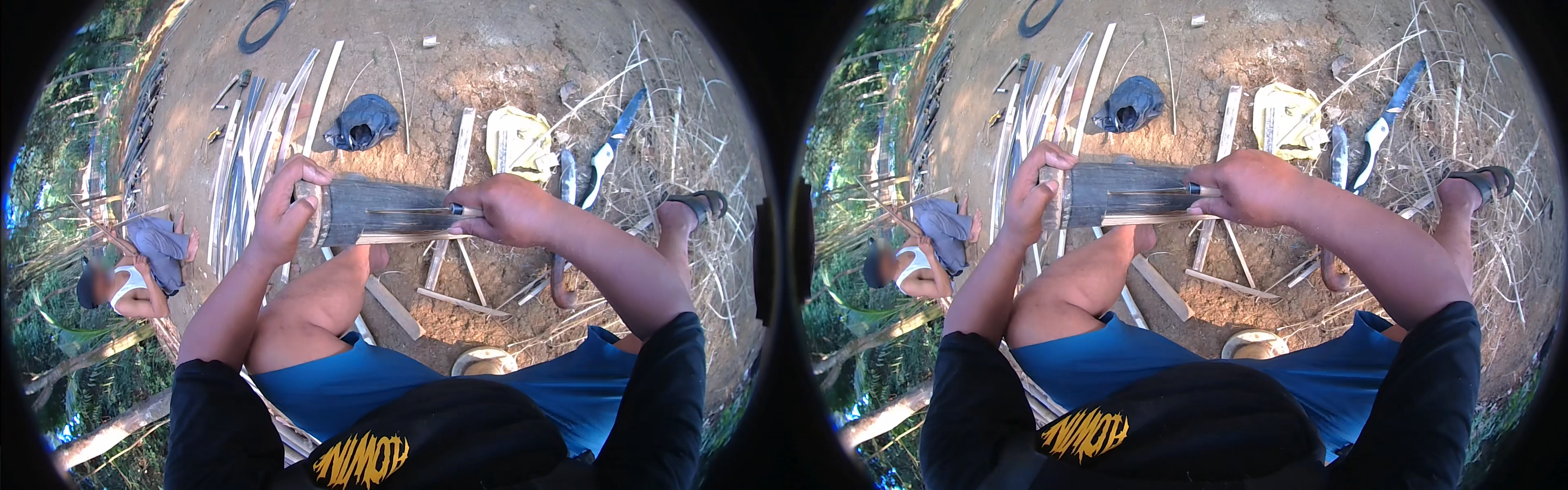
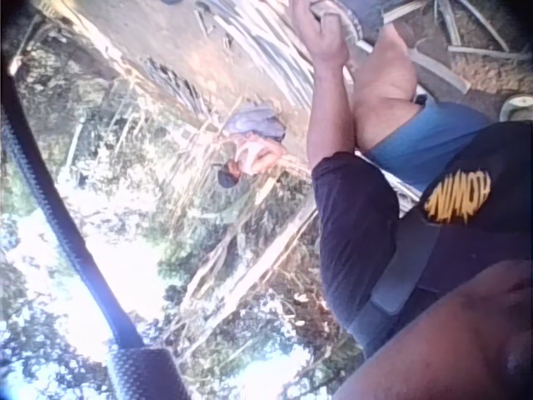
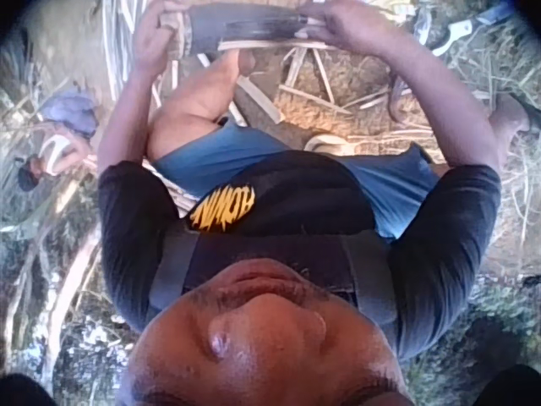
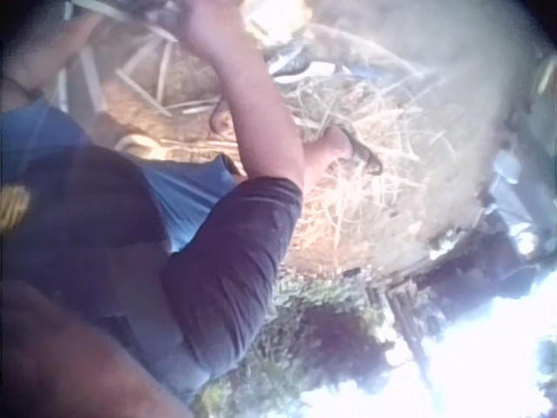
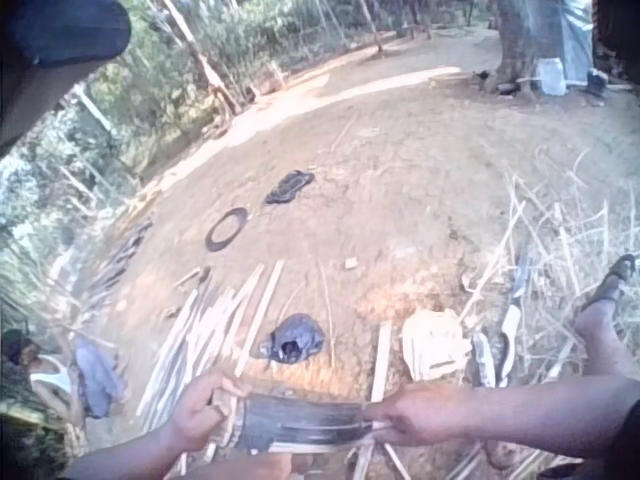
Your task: The person carves a longitudinal opening in a bamboo tube using a large knife and then scrapes the interior edges of the opening with a curved blade.
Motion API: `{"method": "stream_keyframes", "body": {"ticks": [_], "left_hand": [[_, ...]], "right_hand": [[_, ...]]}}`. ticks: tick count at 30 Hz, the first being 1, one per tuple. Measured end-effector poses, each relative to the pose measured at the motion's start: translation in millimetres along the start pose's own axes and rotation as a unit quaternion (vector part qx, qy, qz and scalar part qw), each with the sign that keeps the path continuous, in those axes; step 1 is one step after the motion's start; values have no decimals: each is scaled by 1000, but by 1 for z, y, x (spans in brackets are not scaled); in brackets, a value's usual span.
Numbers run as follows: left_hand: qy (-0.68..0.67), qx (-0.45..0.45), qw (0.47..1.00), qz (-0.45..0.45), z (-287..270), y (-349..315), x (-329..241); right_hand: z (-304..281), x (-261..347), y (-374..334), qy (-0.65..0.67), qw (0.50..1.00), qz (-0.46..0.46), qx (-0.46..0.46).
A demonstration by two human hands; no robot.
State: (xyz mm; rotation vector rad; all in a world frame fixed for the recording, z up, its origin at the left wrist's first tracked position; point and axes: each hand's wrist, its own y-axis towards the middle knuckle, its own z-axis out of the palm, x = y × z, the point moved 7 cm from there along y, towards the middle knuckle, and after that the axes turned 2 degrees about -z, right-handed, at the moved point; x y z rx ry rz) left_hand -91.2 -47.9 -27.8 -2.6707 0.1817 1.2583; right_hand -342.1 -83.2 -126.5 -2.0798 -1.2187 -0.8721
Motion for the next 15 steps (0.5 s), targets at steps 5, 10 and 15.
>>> {"method": "stream_keyframes", "body": {"ticks": [5,10,15], "left_hand": [[-18,13,1000,5,0,7,5],[-13,-14,999,-47,-3,14,8],[-9,-5,1000,-25,1,26,-5]], "right_hand": [[-6,-12,11,42,999,-29,15],[-7,-8,8,93,995,18,34],[-14,6,-14,99,992,73,23]]}}
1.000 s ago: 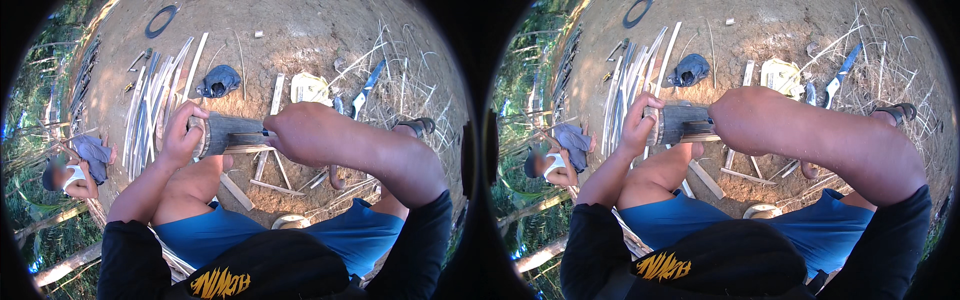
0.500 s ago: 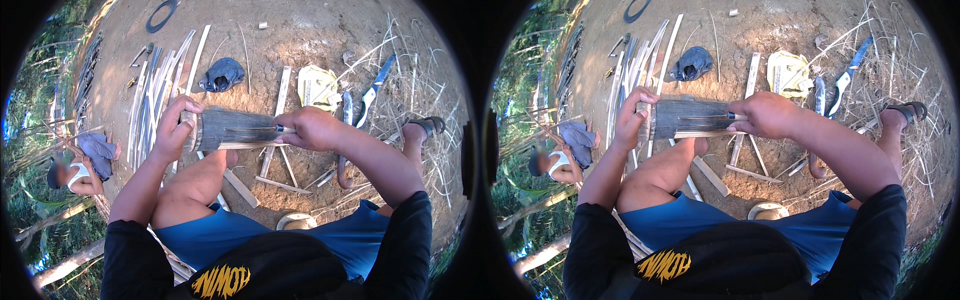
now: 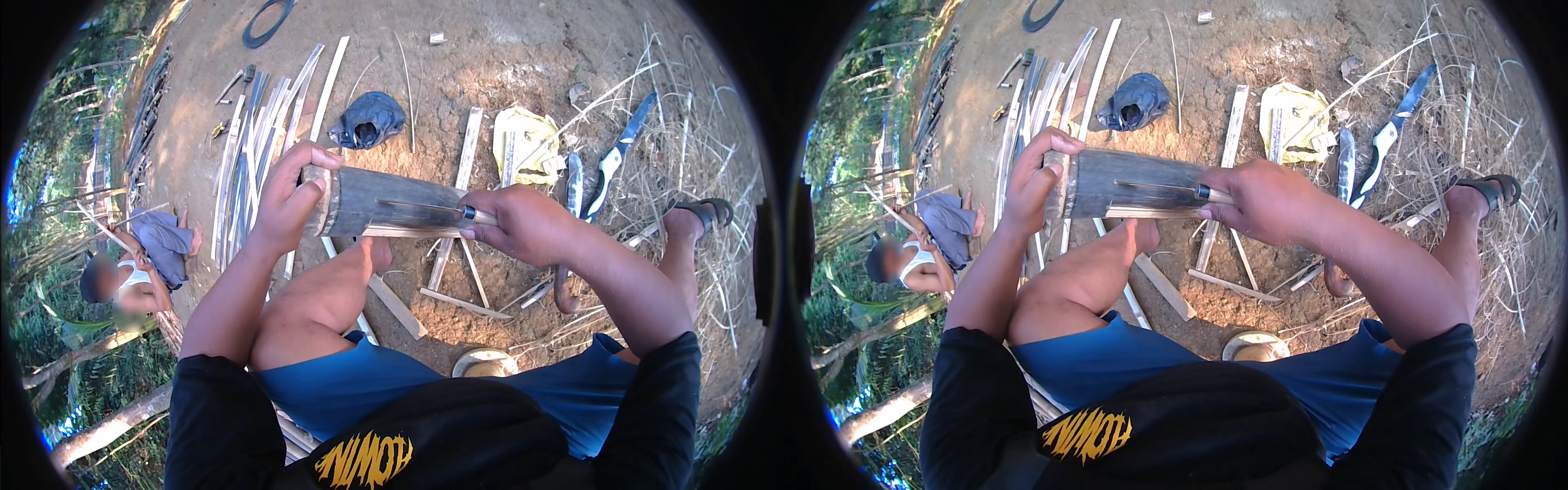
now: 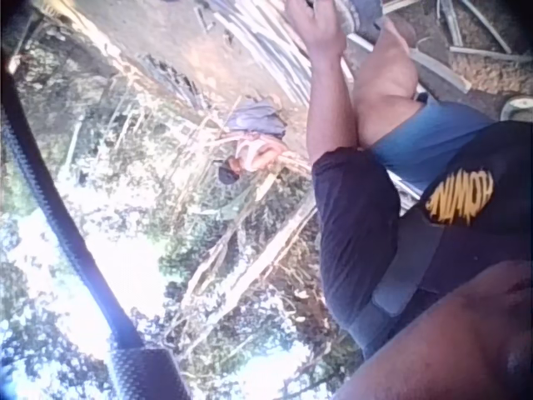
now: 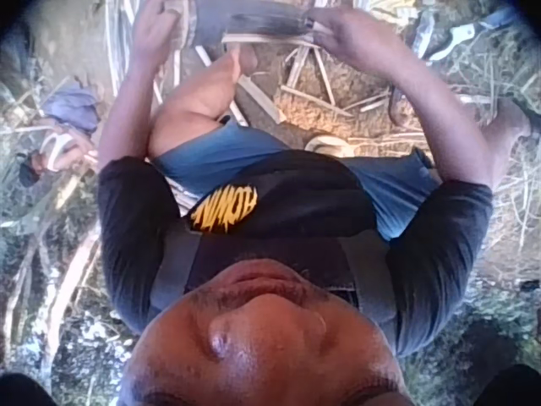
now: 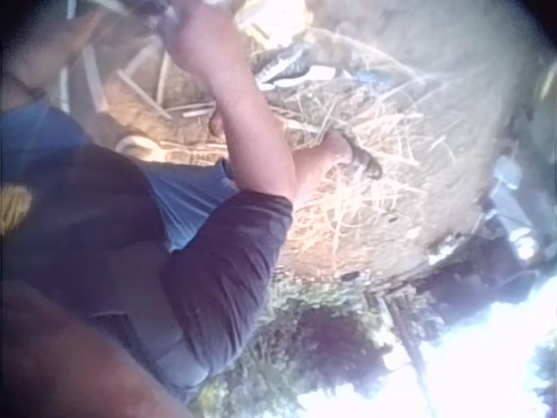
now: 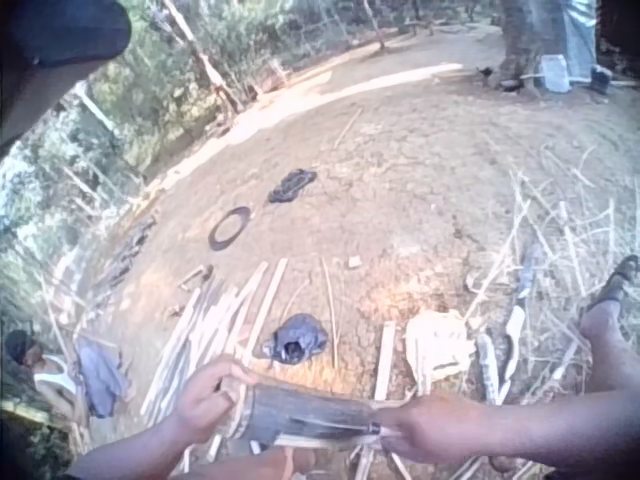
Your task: The person carves a longitudinal opening in a bamboo tube using a large knife and then scrapes the interior edges of the opening with a curved blade.
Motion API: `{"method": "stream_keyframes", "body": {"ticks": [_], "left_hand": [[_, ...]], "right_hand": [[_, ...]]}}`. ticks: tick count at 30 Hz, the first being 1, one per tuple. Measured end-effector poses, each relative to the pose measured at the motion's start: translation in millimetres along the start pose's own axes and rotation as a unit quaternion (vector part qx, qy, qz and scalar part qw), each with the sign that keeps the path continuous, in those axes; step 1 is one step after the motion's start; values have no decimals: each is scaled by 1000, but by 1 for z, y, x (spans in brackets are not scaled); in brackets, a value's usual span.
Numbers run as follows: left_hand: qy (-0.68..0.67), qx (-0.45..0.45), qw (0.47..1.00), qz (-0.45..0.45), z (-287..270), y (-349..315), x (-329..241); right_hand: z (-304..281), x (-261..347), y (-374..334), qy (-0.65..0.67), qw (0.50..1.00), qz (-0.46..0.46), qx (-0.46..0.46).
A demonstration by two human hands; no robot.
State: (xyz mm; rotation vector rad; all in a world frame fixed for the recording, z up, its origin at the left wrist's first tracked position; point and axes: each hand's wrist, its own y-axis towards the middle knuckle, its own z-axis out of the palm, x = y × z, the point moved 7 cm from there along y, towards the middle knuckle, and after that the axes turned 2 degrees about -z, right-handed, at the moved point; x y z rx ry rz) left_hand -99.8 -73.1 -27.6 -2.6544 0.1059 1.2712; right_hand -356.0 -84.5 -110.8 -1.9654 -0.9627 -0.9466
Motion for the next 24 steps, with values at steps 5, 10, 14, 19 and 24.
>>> {"method": "stream_keyframes", "body": {"ticks": [5,10,14,19,24], "left_hand": [[-18,-26,999,-12,0,-1,-2],[-12,-53,996,-73,-1,-6,3],[-18,-69,992,-105,-3,-12,12],[-9,-69,991,-113,-4,-15,16],[-9,-80,988,-129,-6,-21,19]], "right_hand": [[14,14,-20,-10,998,-7,-63],[36,28,-28,18,994,12,-111],[62,29,-32,32,988,16,-148],[82,35,-32,35,983,29,-176],[88,39,-32,57,985,31,-158]]}}
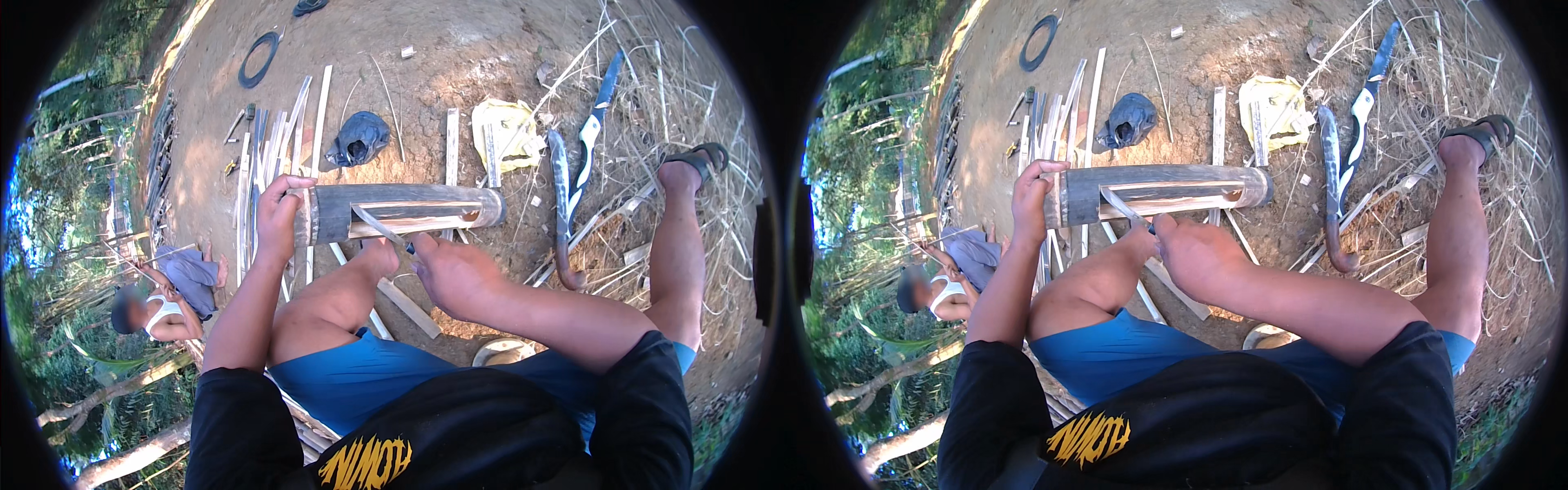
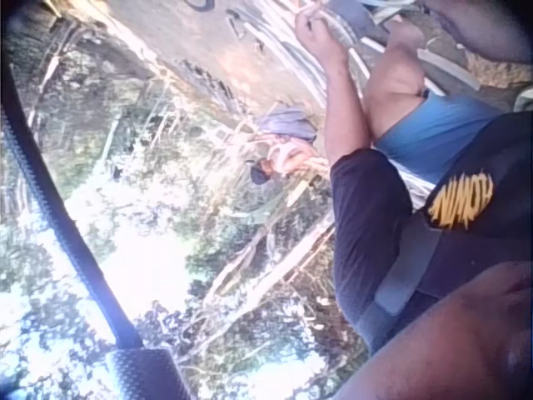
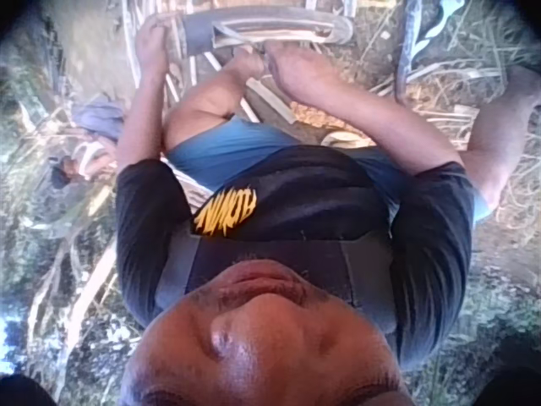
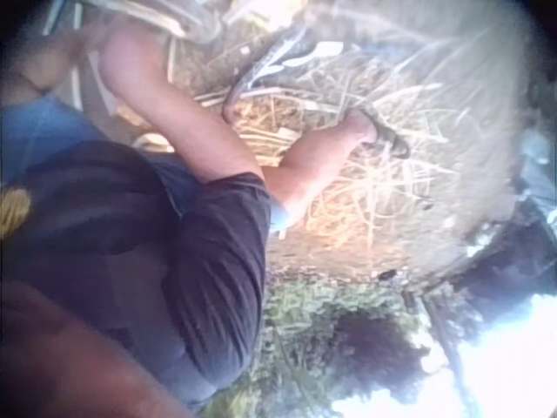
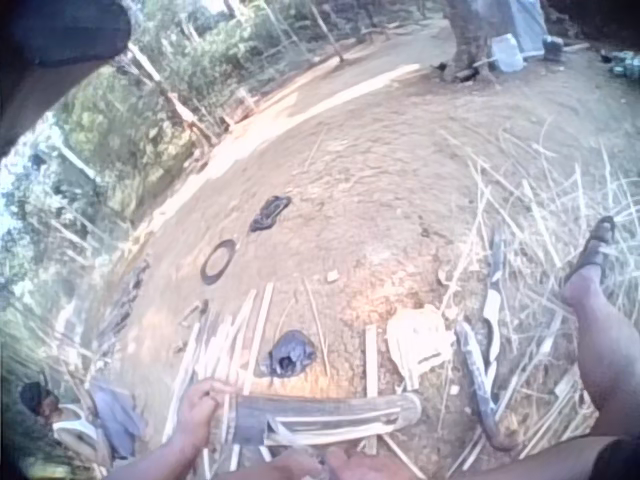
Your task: The person carves a longitudinal opening in a bamboo tube using a large knife and then scrapes the interior edges of the opening with a curved blade.
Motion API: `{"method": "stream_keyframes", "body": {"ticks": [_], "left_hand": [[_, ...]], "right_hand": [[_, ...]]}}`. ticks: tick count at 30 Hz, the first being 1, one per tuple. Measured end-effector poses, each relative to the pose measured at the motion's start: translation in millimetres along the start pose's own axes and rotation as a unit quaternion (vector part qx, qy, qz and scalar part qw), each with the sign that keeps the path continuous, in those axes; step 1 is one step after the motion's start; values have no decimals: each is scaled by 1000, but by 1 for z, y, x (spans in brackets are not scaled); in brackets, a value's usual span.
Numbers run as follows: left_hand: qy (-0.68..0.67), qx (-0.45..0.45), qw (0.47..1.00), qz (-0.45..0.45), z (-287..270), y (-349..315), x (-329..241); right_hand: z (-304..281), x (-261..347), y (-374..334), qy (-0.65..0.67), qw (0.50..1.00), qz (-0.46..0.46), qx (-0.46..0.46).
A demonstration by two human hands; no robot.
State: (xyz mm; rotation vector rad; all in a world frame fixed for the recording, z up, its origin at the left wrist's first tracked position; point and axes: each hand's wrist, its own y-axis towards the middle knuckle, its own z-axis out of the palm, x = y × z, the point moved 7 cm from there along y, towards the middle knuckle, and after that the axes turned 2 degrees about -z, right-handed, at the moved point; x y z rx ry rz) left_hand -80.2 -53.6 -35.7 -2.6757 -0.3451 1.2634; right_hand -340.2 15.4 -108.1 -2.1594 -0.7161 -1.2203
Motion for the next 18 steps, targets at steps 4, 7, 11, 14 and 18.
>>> {"method": "stream_keyframes", "body": {"ticks": [4,7,11,14,18], "left_hand": [[-10,-5,1000,0,1,0,1],[-20,-4,1000,-4,2,3,3],[-22,-14,1000,-12,2,1,2],[-13,-16,1000,-17,0,1,4],[-8,-20,1000,-21,-1,1,5]], "right_hand": [[7,-2,-2,12,1000,9,4],[15,-6,-2,17,1000,-9,-16],[21,-4,-3,21,999,-4,-27],[23,-3,-4,30,999,-13,-42],[24,2,-5,41,997,-23,-58]]}}
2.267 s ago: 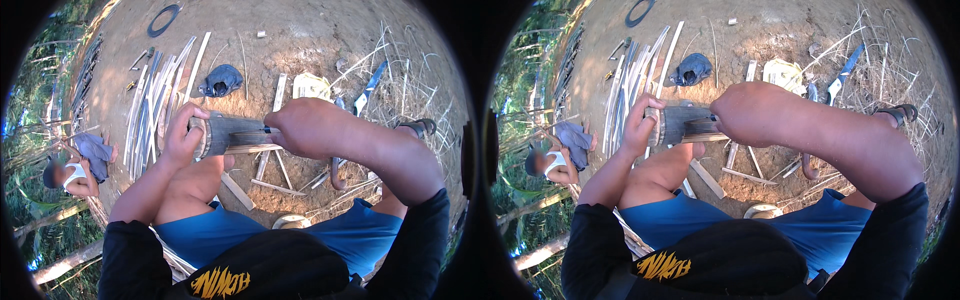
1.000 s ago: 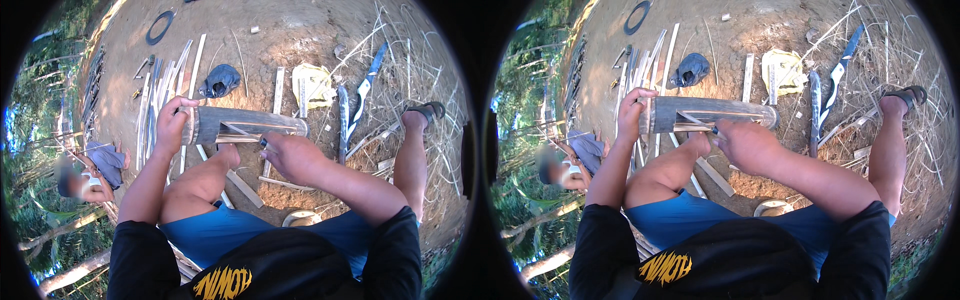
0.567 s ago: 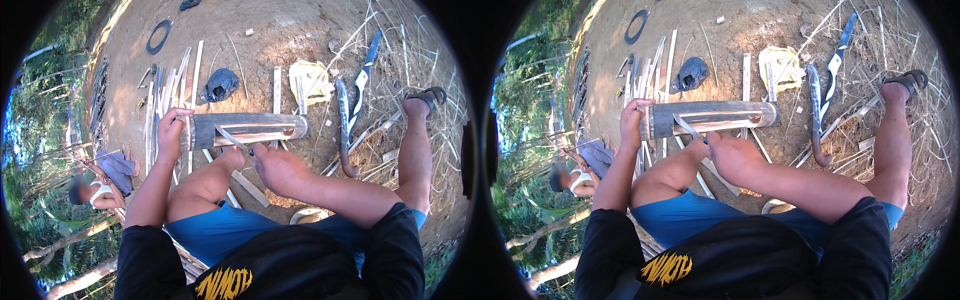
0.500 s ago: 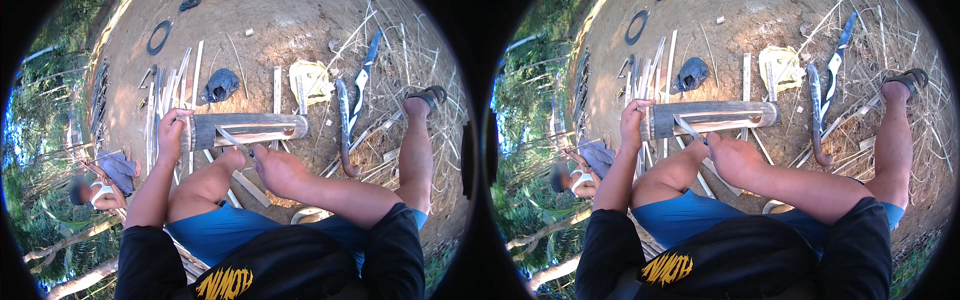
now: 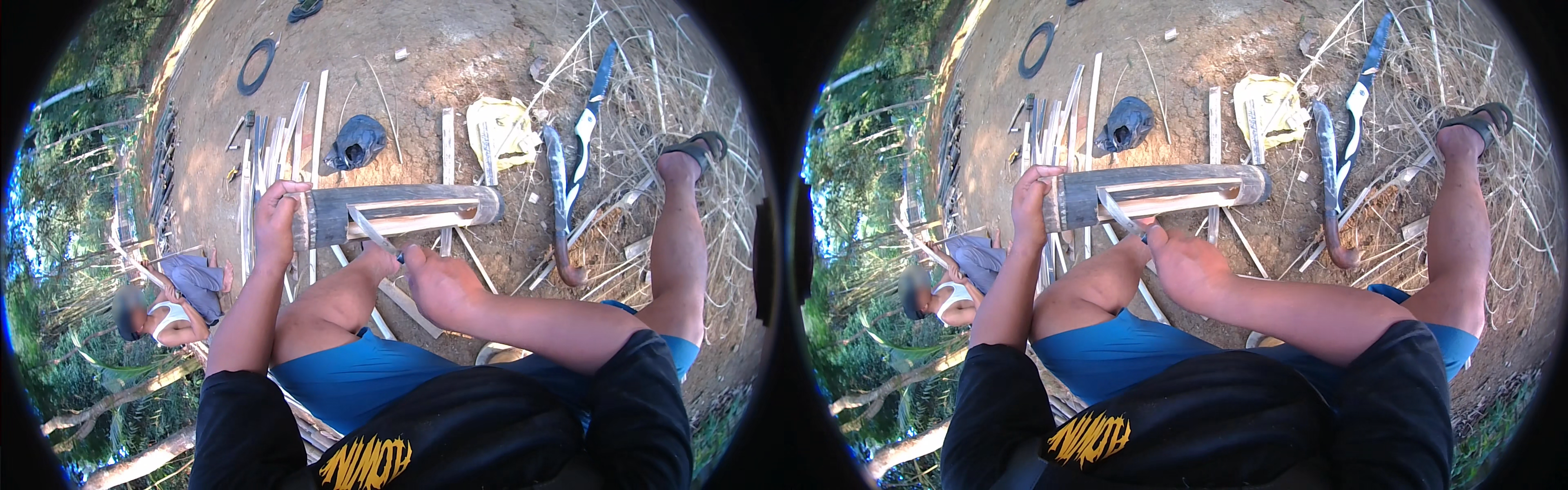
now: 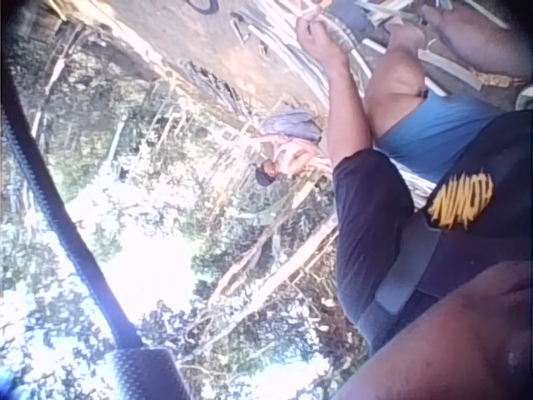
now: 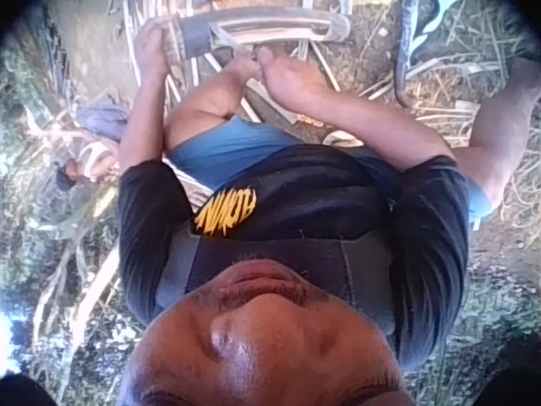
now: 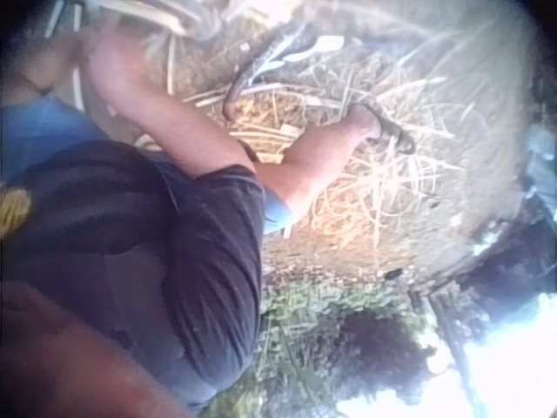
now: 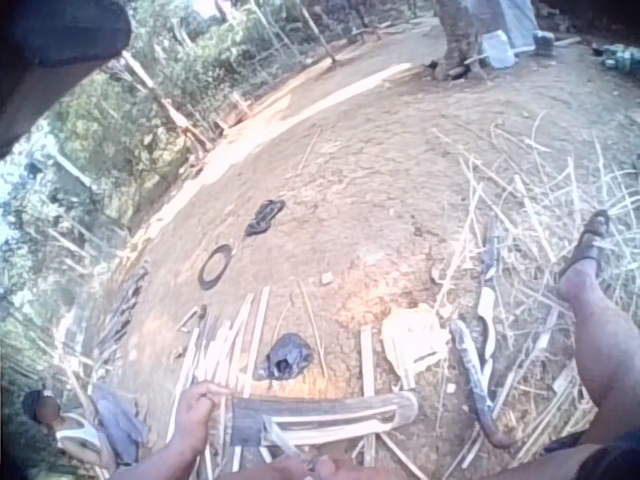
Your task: The person carves a longitudinal opening in a bamboo tube using a large knife and then scrapes the interior edges of the opening with a curved blade.
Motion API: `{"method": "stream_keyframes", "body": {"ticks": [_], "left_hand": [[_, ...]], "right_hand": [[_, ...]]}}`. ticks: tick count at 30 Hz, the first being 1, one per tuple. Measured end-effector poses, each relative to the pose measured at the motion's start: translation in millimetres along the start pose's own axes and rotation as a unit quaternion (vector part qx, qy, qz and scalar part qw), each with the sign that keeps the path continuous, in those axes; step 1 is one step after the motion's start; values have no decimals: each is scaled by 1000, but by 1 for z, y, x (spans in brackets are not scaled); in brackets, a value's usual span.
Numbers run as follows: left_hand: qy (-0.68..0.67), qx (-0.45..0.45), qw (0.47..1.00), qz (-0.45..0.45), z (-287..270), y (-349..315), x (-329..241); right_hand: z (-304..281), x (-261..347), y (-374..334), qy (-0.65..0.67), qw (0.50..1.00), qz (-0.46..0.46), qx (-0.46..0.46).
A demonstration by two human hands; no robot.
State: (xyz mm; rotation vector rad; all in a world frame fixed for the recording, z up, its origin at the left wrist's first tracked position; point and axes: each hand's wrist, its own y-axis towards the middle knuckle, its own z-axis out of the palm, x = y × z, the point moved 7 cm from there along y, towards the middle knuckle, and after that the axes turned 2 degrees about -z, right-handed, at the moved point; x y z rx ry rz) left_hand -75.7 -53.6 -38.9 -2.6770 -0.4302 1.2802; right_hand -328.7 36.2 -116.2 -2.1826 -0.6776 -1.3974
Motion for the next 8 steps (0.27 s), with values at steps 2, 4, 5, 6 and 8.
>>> {"method": "stream_keyframes", "body": {"ticks": [2,4,5,6,8], "left_hand": [[-7,-3,1000,-12,0,1,2],[-13,-2,1000,-3,3,1,-1],[-16,-1,1000,0,4,0,-2],[-13,4,1000,21,5,0,-5],[-6,14,998,58,3,-3,-7]], "right_hand": [[3,-1,0,0,1000,6,2],[6,-4,1,-5,1000,15,15],[5,-5,2,-7,1000,11,24],[2,-8,3,-9,999,8,33],[0,-12,3,-6,999,6,44]]}}
